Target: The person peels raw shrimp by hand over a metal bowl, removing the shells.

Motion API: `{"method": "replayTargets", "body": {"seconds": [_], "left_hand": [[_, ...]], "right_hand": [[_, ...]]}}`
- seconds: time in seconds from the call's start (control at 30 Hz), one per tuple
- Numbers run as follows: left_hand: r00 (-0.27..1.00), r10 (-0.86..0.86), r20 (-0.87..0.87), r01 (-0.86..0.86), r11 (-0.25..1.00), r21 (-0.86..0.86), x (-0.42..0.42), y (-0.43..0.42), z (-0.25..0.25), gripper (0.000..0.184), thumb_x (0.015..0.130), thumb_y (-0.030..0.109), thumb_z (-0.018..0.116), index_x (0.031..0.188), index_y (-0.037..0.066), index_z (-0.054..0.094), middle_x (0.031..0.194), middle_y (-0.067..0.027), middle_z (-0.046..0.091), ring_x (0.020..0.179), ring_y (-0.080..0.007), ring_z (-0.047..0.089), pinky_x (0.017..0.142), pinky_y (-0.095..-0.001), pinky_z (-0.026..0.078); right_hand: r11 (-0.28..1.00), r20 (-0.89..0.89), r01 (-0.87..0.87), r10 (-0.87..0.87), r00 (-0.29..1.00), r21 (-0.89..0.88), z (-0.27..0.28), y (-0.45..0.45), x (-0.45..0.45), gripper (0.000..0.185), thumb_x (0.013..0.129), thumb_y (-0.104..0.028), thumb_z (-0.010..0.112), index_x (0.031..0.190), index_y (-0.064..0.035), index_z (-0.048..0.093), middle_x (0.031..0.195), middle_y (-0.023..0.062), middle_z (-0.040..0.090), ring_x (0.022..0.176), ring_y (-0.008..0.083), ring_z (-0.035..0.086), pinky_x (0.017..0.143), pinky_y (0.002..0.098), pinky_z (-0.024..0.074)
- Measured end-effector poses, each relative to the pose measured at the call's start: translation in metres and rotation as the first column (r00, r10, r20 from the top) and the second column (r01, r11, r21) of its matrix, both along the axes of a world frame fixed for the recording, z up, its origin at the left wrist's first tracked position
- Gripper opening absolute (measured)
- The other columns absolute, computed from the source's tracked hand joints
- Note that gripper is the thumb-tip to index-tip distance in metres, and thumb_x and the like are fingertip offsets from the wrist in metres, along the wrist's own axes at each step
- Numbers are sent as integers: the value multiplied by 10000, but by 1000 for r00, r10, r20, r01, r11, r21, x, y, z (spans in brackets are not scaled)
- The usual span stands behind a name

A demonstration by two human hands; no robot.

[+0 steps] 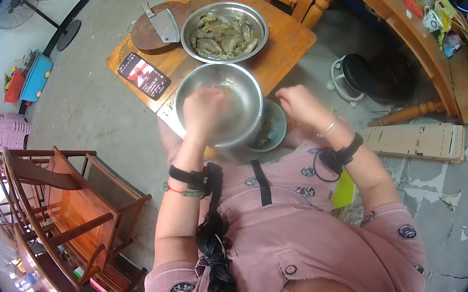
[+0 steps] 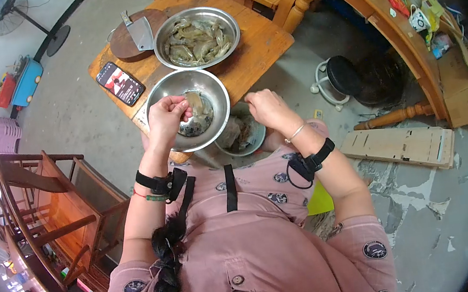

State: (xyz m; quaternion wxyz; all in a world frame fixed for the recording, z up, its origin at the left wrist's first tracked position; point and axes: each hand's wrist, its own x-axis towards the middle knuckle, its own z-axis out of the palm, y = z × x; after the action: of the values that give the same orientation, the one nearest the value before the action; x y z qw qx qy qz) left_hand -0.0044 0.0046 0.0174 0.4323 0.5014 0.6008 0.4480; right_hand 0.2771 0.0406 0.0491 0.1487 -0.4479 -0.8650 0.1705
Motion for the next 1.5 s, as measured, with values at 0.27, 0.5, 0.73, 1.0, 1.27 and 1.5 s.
{"method": "replayTargets", "body": {"seconds": [0.27, 0.5, 0.73, 1.0, 1.27, 1.5], "left_hand": [[944, -239, -226, 296, 918, 265, 8, -4, -3, 179, 953, 18, 538, 1097, -87, 553, 822, -96, 661, 684, -118, 602, 623, -226, 488], [938, -312, -154, 327, 941, 83, 9, -8, 21, 103, 946, 58, 570, 942, -28, 626, 717, -39, 638, 590, -97, 579, 533, -216, 456], [986, -160, -48, 151, 977, -149, 20, -14, 46, 169, 927, 105, 608, 829, -11, 681, 634, -8, 604, 514, -84, 528, 458, -229, 397], [944, -168, -284, 149, 985, -86, 24, -17, 65, 225, 914, 131, 596, 792, -31, 692, 562, -38, 589, 504, -89, 521, 478, -274, 413], [935, -165, -313, 149, 986, -76, 24, -16, 65, 241, 908, 138, 599, 752, -28, 679, 541, -29, 578, 493, -86, 512, 479, -276, 411], [954, -193, -231, 204, 979, 24, 24, -19, 62, 218, 918, 110, 598, 765, -13, 692, 551, -6, 563, 488, -71, 482, 461, -259, 384]], "right_hand": [[902, -259, -291, 378, 889, 319, 54, -3, -65, 263, 831, -119, 634, 1083, -52, 604, 1009, 143, 625, 871, 329, 630, 749, 421, 524], [894, -196, -341, 404, 893, 290, 43, 4, -76, 234, 833, -122, 628, 1052, -41, 613, 847, 124, 628, 775, 317, 645, 660, 402, 534], [844, -18, -393, 428, 903, 365, 55, -5, -75, 256, 843, -123, 616, 1061, 12, 612, 839, 134, 624, 754, 293, 657, 627, 388, 542], [840, 60, -491, 491, 869, 229, 63, -5, -78, 198, 871, -113, 554, 989, 43, 586, 793, 158, 616, 738, 314, 650, 623, 405, 528], [828, 55, -532, 532, 845, 174, 66, 0, -78, 118, 861, -96, 538, 899, 14, 555, 768, 165, 615, 722, 334, 645, 632, 411, 522], [855, -8, -512, 514, 858, 78, 68, 3, -78, 101, 812, -87, 579, 778, 8, 572, 711, 185, 611, 689, 344, 637, 634, 406, 524]]}}
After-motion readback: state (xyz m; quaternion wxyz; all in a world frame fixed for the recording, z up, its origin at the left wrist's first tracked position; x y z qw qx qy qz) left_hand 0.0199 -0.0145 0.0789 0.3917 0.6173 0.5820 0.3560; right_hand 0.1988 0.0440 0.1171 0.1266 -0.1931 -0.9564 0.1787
